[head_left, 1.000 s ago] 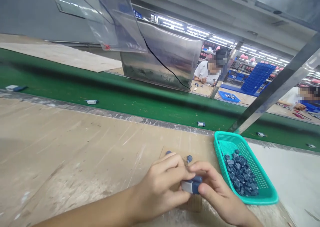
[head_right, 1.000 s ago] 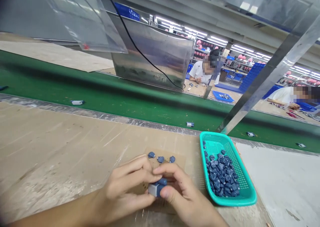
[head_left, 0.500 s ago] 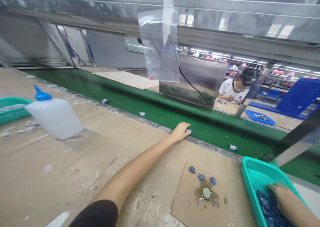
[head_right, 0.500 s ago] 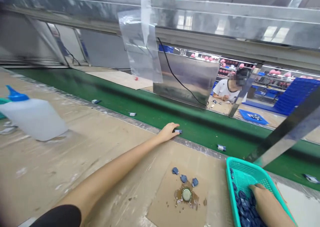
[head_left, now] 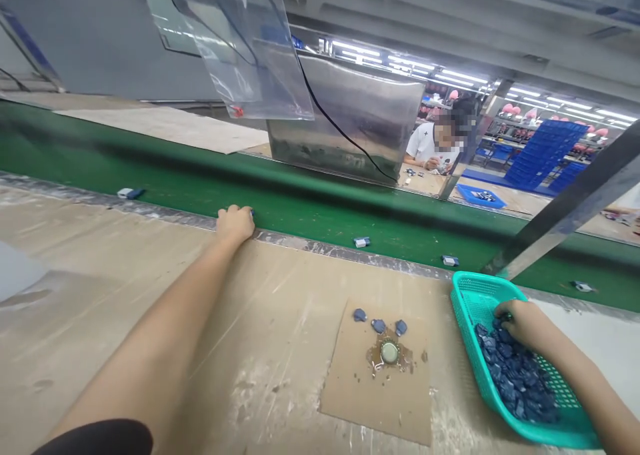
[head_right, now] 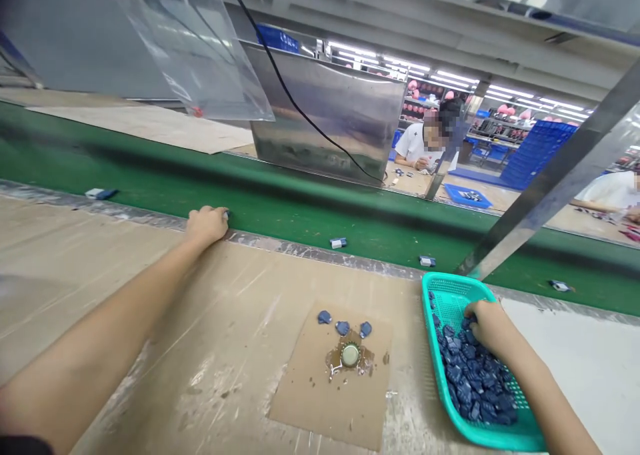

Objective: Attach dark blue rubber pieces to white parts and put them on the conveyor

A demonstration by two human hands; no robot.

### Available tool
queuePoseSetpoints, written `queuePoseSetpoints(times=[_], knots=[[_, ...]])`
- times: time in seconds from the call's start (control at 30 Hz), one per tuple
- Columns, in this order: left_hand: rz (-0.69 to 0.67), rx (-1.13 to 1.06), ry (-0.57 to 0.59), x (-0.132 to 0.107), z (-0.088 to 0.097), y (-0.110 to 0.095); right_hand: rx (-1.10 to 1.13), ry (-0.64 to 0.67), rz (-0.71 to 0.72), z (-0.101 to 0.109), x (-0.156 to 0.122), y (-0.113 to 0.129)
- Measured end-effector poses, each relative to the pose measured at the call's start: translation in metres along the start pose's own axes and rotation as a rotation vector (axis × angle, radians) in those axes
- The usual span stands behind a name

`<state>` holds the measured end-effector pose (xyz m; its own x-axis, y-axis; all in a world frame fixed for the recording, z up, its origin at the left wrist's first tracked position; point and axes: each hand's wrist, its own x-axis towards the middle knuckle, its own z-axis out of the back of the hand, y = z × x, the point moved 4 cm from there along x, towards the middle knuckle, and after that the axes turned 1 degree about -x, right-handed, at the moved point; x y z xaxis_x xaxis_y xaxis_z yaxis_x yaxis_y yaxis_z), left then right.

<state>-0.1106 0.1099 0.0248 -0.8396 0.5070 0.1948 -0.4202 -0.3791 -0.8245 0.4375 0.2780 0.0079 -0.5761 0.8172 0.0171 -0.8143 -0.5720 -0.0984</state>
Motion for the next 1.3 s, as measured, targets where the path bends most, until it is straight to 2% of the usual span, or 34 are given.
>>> queuePoseSetpoints(times=[0.1,0.2,0.27,0.33,0.4,0.5,0.6,0.67,0.73,0.83,0.97,1.07,1.17,1.23,1.3], knots=[[0.079,-0.173,-0.006,0.001,0.002,-0.003,0.016,-0.054,-0.015,0.006,-0.001,-0.002],[0.152,-0.415,0.011,-0.003,-0.006,-0.012,0.185,-0.226,-0.028,0.025,-0.012,0.009],[0.19,-0.581,0.05,-0.013,-0.016,-0.022,0.39,-0.359,-0.005,0.041,-0.025,0.031],[0.225,-0.703,0.115,-0.031,-0.028,-0.036,0.622,-0.428,0.083,0.054,-0.039,0.067],[0.256,-0.798,0.241,-0.059,-0.04,-0.054,0.803,-0.393,0.217,0.06,-0.05,0.111],[0.241,-0.931,0.501,-0.112,-0.055,-0.086,0.867,-0.234,0.394,0.055,-0.057,0.171],[0.219,-1.035,0.76,-0.165,-0.063,-0.111,0.793,-0.138,0.526,0.041,-0.055,0.2],[0.26,-1.093,0.928,-0.193,-0.063,-0.122,0.715,-0.12,0.557,0.032,-0.052,0.204],[0.307,-1.12,1.036,-0.211,-0.06,-0.126,0.657,-0.119,0.559,0.024,-0.05,0.203],[0.342,-1.118,1.065,-0.219,-0.054,-0.125,0.603,-0.138,0.565,0.018,-0.05,0.203],[0.304,-1.075,1.042,-0.216,-0.052,-0.119,0.631,-0.132,0.586,0.022,-0.052,0.205],[0.243,-1.023,1.044,-0.215,-0.058,-0.115,0.799,-0.14,0.485,0.033,-0.049,0.195],[0.153,-0.96,1.024,-0.216,-0.062,-0.113,1.122,-0.141,0.316,0.043,-0.045,0.177],[0.011,-0.849,1.021,-0.218,-0.062,-0.114,1.373,-0.138,0.246,0.048,-0.044,0.169],[-0.189,-0.662,1.016,-0.223,-0.058,-0.117,1.552,-0.125,0.205,0.051,-0.045,0.165]])
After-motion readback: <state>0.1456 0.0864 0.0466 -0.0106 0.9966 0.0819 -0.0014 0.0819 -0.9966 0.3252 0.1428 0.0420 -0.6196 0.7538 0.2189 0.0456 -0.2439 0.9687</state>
